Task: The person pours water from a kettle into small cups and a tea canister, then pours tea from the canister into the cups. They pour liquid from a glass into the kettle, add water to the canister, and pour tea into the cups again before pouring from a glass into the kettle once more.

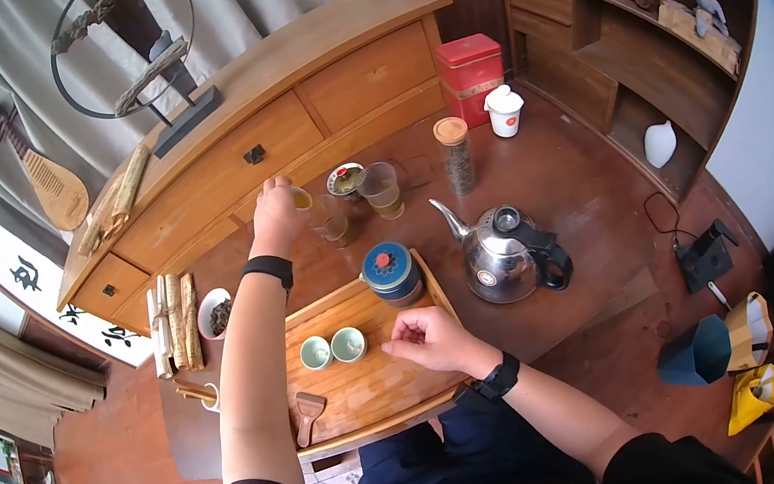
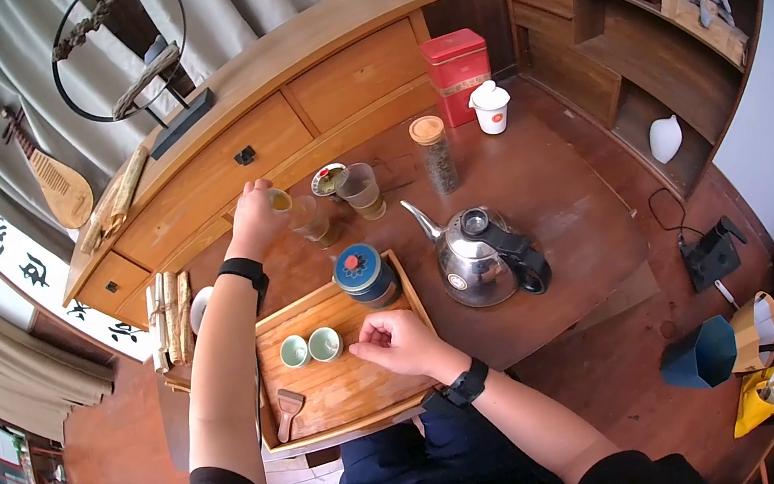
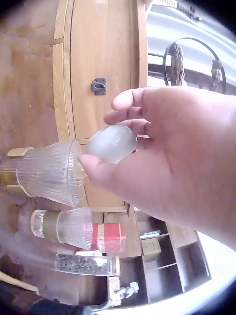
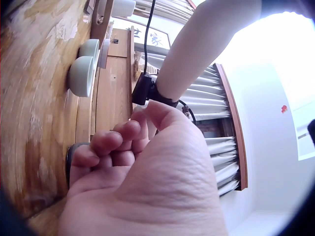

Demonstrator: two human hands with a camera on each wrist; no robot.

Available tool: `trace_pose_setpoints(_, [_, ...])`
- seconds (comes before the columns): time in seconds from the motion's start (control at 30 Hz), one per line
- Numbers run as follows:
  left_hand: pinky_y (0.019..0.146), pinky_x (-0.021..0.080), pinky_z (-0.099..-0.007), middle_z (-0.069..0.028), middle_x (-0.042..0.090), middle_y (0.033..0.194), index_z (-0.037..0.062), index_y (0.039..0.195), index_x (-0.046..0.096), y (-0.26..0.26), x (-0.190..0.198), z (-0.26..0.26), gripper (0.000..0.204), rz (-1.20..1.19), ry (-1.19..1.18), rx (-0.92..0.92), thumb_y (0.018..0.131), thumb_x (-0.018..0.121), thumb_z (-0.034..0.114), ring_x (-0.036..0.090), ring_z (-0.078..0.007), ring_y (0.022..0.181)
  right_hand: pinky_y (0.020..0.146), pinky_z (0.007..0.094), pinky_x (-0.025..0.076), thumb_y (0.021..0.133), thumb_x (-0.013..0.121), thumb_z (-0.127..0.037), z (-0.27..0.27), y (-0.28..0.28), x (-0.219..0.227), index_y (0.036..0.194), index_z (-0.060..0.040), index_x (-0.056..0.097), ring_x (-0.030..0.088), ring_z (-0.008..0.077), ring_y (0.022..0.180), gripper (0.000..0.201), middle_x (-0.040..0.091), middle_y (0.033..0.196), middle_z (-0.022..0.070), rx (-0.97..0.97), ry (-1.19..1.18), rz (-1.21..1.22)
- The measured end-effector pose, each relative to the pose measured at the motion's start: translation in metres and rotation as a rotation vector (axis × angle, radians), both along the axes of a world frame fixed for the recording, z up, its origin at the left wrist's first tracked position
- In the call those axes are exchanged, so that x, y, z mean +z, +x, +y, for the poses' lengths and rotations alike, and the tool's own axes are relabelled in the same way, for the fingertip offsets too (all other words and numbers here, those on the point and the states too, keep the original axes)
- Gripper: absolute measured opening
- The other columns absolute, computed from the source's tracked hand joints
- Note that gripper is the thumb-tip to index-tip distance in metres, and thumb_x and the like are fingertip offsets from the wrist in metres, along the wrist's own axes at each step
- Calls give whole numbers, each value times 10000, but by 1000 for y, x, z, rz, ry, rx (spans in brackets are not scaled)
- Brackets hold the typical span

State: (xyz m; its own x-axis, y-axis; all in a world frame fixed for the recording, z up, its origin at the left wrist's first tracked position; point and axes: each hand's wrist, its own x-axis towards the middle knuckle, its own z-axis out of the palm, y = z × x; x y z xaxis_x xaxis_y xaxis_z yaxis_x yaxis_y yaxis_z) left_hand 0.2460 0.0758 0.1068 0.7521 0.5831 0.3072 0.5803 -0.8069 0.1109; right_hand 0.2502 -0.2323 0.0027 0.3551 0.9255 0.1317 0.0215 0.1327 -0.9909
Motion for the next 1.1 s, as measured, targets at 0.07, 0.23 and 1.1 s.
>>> trace_pose_setpoints(0.07, [930,532,-420,-174,575,1199,29,1192,579,3,-8,1,509,47,118,-49,723,767,89,585,-353,1121,572,207,421,900,745,-205,0,0,0,810,-38,659,508,32,617,208,599,685,-40,1,1,0])
trace_pose_setpoints(0.23, [957,507,-409,-125,546,1155,71,1212,598,9,-20,3,544,147,307,-151,696,770,74,529,-341,1160,572,210,423,901,741,-204,0,0,-1,809,-33,655,509,33,617,213,599,685,-38,-2,7,-20])
trace_pose_setpoints(1.1, [887,541,-375,-179,703,1049,6,1093,628,-121,-4,-86,513,-81,-515,-144,639,811,160,683,-307,1008,567,194,414,888,762,-183,5,0,-8,789,-42,640,499,16,603,211,583,671,-56,-26,-8,-34])
